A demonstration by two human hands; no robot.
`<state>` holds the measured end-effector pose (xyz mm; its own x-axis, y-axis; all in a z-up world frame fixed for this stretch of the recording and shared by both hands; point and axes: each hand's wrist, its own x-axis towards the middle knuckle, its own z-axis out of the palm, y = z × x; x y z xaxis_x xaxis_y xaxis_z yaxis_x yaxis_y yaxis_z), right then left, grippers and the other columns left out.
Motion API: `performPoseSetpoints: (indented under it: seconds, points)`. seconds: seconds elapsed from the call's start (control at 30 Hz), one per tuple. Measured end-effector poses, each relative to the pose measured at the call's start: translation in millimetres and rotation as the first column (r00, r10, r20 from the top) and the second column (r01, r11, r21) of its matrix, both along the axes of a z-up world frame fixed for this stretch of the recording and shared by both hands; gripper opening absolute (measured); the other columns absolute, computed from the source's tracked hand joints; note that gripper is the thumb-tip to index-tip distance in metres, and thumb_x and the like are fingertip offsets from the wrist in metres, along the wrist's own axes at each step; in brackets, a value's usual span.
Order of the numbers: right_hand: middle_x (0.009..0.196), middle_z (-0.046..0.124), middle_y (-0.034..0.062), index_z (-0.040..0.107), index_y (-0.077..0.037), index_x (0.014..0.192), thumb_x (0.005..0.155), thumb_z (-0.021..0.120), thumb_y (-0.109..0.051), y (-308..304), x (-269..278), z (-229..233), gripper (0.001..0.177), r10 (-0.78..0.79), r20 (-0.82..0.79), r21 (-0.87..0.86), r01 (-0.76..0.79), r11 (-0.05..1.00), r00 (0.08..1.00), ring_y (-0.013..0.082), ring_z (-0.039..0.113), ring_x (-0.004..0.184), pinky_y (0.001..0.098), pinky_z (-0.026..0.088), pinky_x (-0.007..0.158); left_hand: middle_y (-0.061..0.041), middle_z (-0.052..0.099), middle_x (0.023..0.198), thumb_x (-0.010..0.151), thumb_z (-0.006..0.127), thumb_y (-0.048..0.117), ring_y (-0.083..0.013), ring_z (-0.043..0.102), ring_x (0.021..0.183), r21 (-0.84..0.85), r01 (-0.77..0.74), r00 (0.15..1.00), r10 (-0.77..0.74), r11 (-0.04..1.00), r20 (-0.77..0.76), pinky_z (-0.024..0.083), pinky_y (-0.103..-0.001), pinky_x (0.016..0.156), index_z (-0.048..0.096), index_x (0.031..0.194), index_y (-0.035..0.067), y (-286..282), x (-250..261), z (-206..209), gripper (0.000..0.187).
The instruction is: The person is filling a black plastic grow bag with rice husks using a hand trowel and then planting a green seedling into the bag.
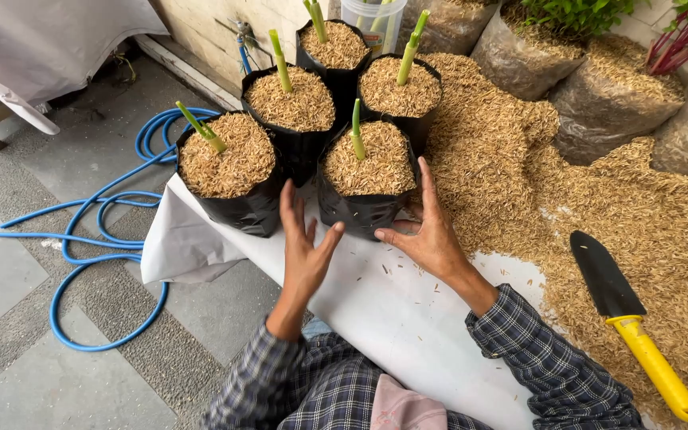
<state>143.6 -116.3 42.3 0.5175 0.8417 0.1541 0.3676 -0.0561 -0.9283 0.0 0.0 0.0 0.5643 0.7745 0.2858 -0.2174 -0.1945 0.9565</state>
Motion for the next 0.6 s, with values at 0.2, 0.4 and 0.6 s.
performPoseSetpoints:
  seconds: [0.2,0.4,0.6]
  points:
    - [0.15,-0.002,0.0389,-0.002,-0.017,0.152,0.073,0.081,-0.008,-5,-2,4,0.115,0.035,0.015,-0.021,-0.035,0.999,0.999,0.0661,0.023,0.125,0.0552,0.047,0.098,-0.034,-0.006,0.152,0.087,0.064,0.017,-0.0601,0.002,0.136,-0.464,0.123,0.979,-0.031,0.877,0.202,0.021,-0.073,0.102,-0.004,0.152,0.016,-30,-6,-26,0.094]
    - [0.142,0.039,0.0205,0.038,-0.022,0.147,0.074,0.077,-0.017,-90,40,32,0.082,0.003,0.468,-0.252,0.131,0.959,0.884,0.0418,0.046,0.124,0.0515,0.05,0.092,-0.033,0.002,0.152,0.089,0.061,0.019,-0.0584,0.006,0.137,-0.369,0.053,0.989,0.003,0.928,0.15,0.018,-0.069,0.107,0.0,0.151,0.012,-26,-11,-33,0.087]
    - [0.115,0.061,0.0055,0.061,-0.02,0.12,0.088,0.058,-0.037,-217,62,36,0.037,0.189,0.821,-0.569,0.745,0.348,0.538,0.0309,0.064,0.103,0.0498,0.058,0.075,-0.021,0.023,0.154,0.091,0.058,0.026,-0.0373,0.034,0.138,-0.21,-0.026,0.995,0.045,0.977,0.085,0.039,-0.048,0.107,0.012,0.148,0.02,-22,-13,-50,0.074]
